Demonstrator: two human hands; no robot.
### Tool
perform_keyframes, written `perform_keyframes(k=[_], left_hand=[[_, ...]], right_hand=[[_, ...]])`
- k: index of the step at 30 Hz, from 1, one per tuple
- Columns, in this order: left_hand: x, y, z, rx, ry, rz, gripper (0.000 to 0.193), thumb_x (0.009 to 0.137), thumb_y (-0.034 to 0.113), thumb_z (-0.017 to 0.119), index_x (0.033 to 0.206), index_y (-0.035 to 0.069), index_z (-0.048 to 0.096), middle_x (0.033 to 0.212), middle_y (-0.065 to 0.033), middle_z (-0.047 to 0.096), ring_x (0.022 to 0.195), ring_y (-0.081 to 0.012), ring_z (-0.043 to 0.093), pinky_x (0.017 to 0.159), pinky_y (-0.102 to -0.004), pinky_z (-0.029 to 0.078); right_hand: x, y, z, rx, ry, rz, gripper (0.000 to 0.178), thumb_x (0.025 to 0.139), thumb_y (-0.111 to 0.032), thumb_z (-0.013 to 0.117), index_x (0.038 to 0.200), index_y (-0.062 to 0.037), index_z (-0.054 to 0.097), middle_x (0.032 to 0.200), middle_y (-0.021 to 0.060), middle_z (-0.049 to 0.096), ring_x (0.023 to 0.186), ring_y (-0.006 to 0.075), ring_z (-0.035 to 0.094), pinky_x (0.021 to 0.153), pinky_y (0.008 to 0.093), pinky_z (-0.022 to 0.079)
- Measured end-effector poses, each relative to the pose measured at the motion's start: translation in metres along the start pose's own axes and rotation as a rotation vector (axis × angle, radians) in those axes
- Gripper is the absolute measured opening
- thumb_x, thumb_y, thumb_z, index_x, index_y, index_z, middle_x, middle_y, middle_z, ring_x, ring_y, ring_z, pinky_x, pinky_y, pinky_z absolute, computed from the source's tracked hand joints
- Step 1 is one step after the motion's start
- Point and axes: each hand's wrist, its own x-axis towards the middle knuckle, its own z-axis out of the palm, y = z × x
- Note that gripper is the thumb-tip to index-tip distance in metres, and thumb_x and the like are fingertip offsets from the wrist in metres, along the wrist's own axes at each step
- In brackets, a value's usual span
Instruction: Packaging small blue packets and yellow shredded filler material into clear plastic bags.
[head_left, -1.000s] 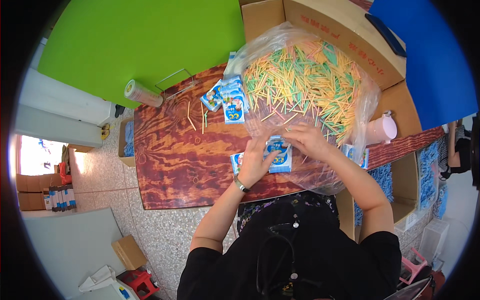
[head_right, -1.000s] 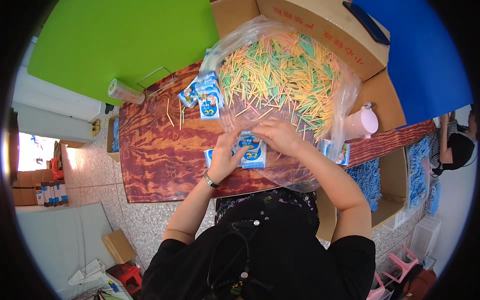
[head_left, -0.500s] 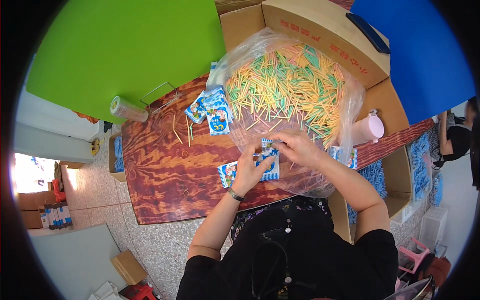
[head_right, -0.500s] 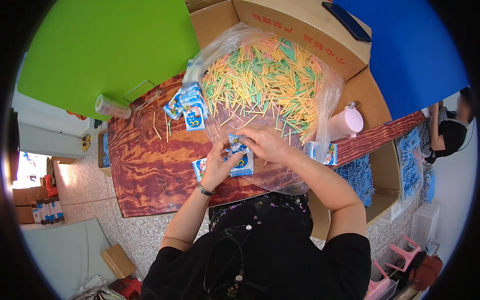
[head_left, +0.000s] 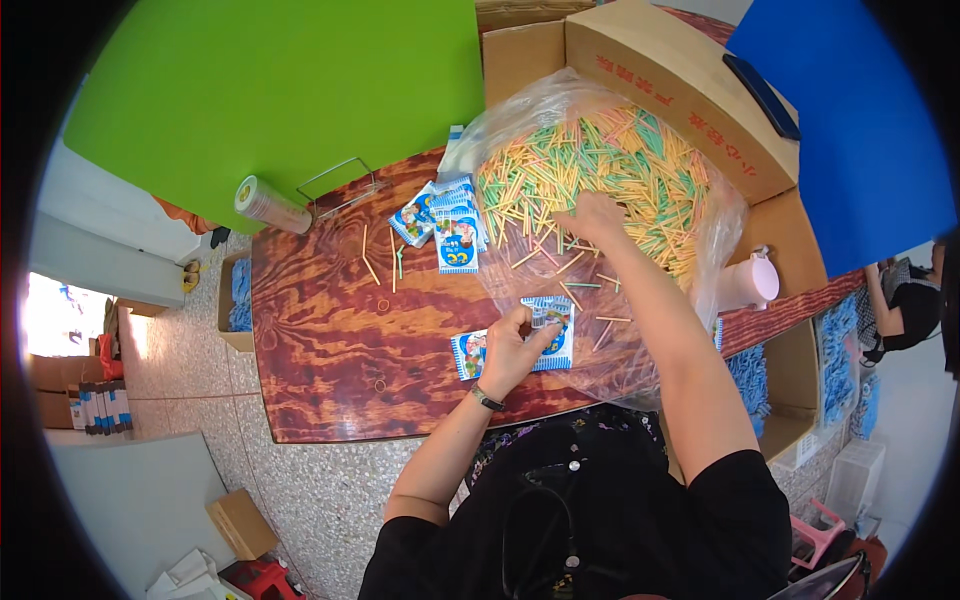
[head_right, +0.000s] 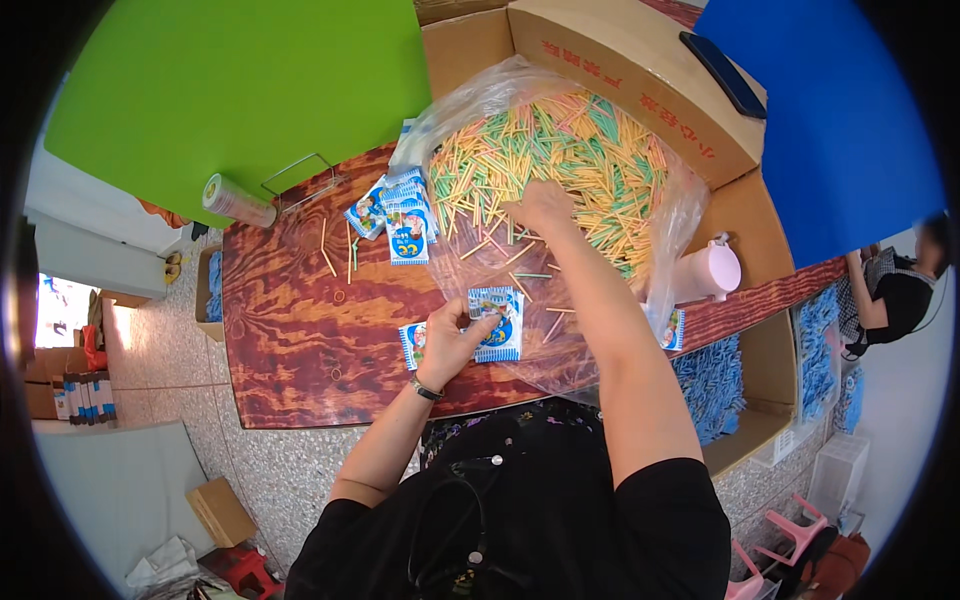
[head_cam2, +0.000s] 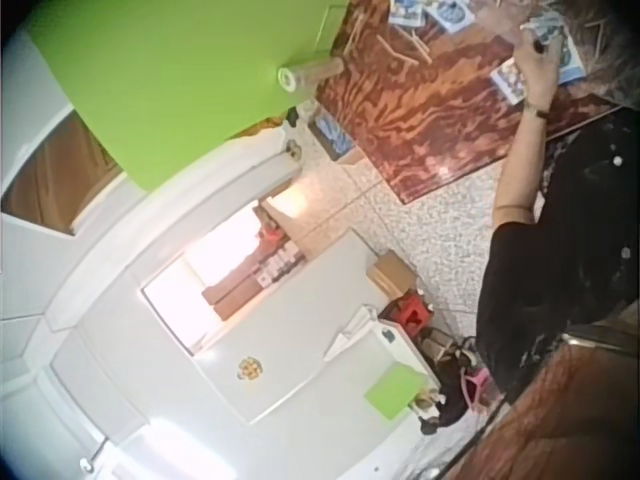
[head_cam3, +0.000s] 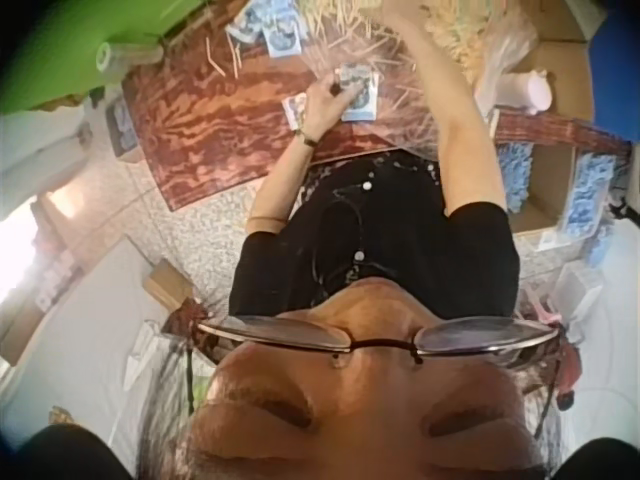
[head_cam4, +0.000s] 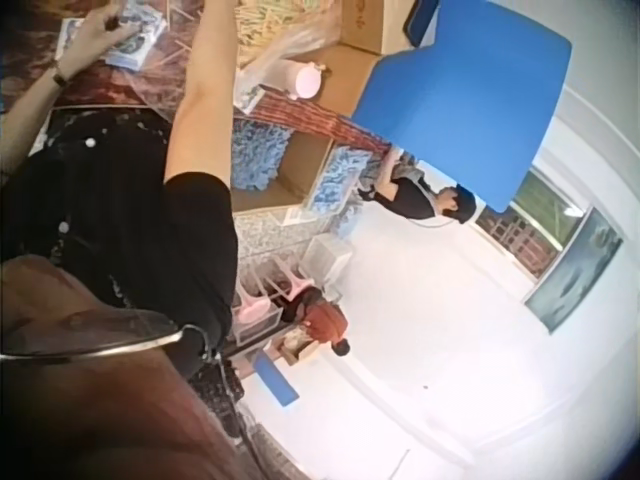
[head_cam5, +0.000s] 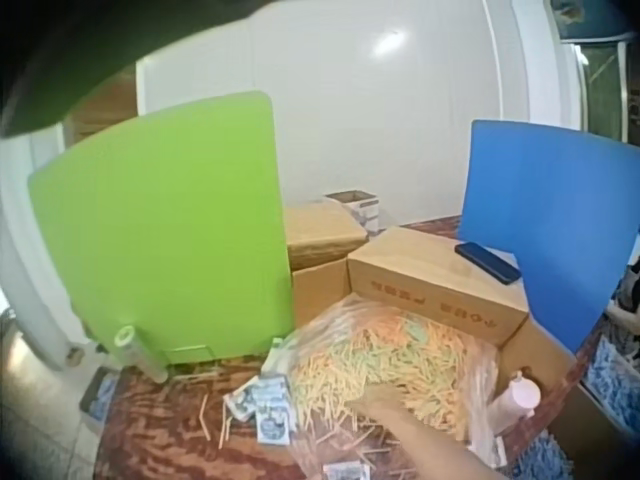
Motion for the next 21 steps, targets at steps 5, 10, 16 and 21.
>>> perform_keyframes(k=[5,10,16,21], left_hand=[[-0.004,0.004,-0.004,-0.118,-0.013,-0.023,0.021,0.085,0.011,0.071,0.101,-0.001,0.065,0.088,-0.0044,0.07,0.075,-0.0049,0.061,0.064,-0.0218,0.05],[-0.007,-0.006,-0.007,-0.08,-0.019,-0.038,0.018,0.085,0.011,0.071,0.097,-0.001,0.065,0.087,-0.0048,0.069,0.075,-0.0054,0.061,0.065,-0.0217,0.05],[-0.005,0.0,-0.005,-0.115,-0.023,-0.038,0.02,0.085,0.011,0.071,0.1,-0.001,0.065,0.086,-0.004,0.069,0.075,-0.0052,0.061,0.065,-0.0222,0.051],[-0.006,0.013,-0.004,-0.236,0.093,0.012,0.022,0.079,0.017,0.076,0.08,0.001,0.062,0.069,-0.0046,0.063,0.061,-0.0075,0.053,0.056,-0.0267,0.045]], right_hand=[[0.007,-0.006,-0.006,0.035,-0.111,0.127,0.062,0.072,-0.058,0.067,0.102,-0.0027,0.068,0.105,0.0185,0.068,0.1,0.0321,0.065,0.081,0.0428,0.053],[0.003,0.005,0.002,-0.058,-0.08,-0.007,0.063,0.071,-0.059,0.065,0.099,-0.0025,0.067,0.106,0.0199,0.067,0.097,0.0331,0.065,0.08,0.0452,0.051],[0.006,-0.024,-0.002,0.041,0.018,0.205,0.058,0.073,-0.047,0.071,0.109,-0.0015,0.065,0.112,0.0199,0.065,0.104,0.0329,0.063,0.084,0.043,0.053],[0.008,-0.012,0.001,0.004,-0.093,0.128,0.064,0.07,-0.047,0.073,0.114,-0.0015,0.063,0.117,0.0196,0.062,0.108,0.0328,0.062,0.087,0.0436,0.052]])
